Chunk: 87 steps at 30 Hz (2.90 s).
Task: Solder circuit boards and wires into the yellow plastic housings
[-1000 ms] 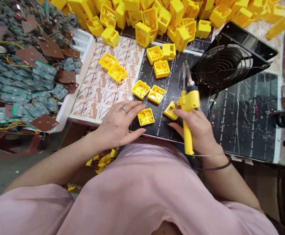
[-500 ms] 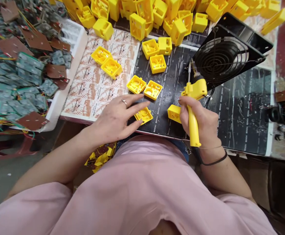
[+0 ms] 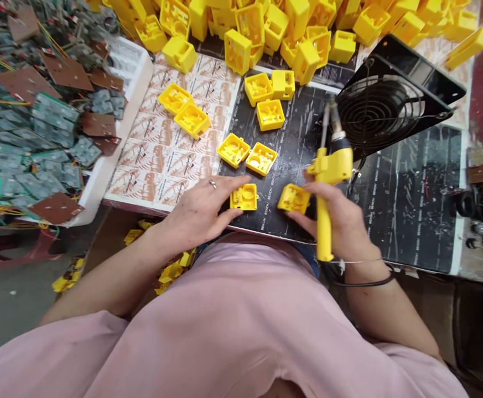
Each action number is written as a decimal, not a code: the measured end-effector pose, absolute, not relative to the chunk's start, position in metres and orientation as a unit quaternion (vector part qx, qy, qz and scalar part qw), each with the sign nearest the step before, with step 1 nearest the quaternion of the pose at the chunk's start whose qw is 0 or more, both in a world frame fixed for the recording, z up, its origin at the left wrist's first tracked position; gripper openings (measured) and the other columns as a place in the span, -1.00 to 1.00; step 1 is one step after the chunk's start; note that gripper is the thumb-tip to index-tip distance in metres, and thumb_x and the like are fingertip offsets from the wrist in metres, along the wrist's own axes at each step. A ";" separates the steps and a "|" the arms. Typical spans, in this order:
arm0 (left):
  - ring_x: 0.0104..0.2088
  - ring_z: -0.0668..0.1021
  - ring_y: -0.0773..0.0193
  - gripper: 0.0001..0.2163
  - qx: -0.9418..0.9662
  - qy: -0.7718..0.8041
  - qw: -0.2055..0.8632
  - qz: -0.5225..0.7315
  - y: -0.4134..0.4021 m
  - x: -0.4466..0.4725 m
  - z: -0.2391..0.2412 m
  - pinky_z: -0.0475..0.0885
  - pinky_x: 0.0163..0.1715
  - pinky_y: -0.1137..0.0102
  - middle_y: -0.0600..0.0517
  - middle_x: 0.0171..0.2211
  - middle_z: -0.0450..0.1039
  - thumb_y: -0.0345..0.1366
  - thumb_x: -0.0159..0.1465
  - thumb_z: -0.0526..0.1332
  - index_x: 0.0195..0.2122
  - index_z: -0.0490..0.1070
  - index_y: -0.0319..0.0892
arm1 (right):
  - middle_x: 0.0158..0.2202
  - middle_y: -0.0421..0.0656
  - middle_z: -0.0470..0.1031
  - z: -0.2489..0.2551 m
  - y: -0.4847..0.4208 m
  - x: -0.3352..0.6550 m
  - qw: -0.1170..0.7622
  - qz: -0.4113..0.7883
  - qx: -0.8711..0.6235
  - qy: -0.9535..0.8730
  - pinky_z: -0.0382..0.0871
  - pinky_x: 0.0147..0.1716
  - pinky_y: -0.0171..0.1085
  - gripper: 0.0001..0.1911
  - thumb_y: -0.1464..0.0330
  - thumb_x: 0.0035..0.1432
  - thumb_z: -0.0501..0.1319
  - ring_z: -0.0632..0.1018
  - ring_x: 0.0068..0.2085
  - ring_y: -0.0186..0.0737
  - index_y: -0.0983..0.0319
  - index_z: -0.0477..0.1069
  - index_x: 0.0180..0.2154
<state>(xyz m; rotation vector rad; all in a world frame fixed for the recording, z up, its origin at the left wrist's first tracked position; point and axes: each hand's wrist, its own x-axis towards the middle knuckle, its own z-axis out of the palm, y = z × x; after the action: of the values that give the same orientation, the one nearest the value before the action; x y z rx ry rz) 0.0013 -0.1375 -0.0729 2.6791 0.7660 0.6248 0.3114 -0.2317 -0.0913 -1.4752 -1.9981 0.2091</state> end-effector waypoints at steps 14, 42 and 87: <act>0.26 0.68 -0.29 -0.43 0.881 0.462 0.096 -0.023 -0.062 0.038 -0.040 0.65 0.20 -0.05 -0.26 0.22 0.67 -0.16 0.52 0.26 0.52 0.40 -0.16 | 0.11 -0.04 0.71 -0.074 -0.140 0.281 0.192 0.062 -0.561 -0.803 0.69 -0.08 -0.10 -0.62 0.22 0.53 0.31 0.77 -0.02 0.04 0.11 0.45 0.29; 0.60 0.33 -0.30 -0.44 0.922 0.355 0.153 0.023 -0.039 -0.023 -0.060 0.25 0.55 -0.34 -0.15 0.63 0.24 0.02 0.57 0.19 0.53 0.38 0.00 | 0.05 -0.14 0.77 -0.066 -0.170 0.305 0.283 0.060 -0.534 -0.794 0.74 -0.06 -0.13 -0.70 0.21 0.52 0.35 0.79 -0.04 -0.04 -0.02 0.50 0.21; 0.70 0.11 -0.17 -0.24 0.949 0.251 0.183 0.050 -0.085 0.002 -0.094 -0.02 0.67 -0.16 -0.27 0.70 0.02 0.20 0.65 -0.11 0.70 0.05 -0.16 | 0.21 0.06 0.65 -0.080 -0.212 0.313 0.307 0.127 -0.494 -0.804 0.67 0.22 0.23 -0.26 -0.07 0.34 0.49 0.71 0.19 0.24 0.07 0.34 0.35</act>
<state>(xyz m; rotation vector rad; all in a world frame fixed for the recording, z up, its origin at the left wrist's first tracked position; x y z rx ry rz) 0.0020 -0.0853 -0.0937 2.6775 0.7073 0.1400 0.3131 -0.2124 -0.0803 -1.3058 -2.1257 0.3347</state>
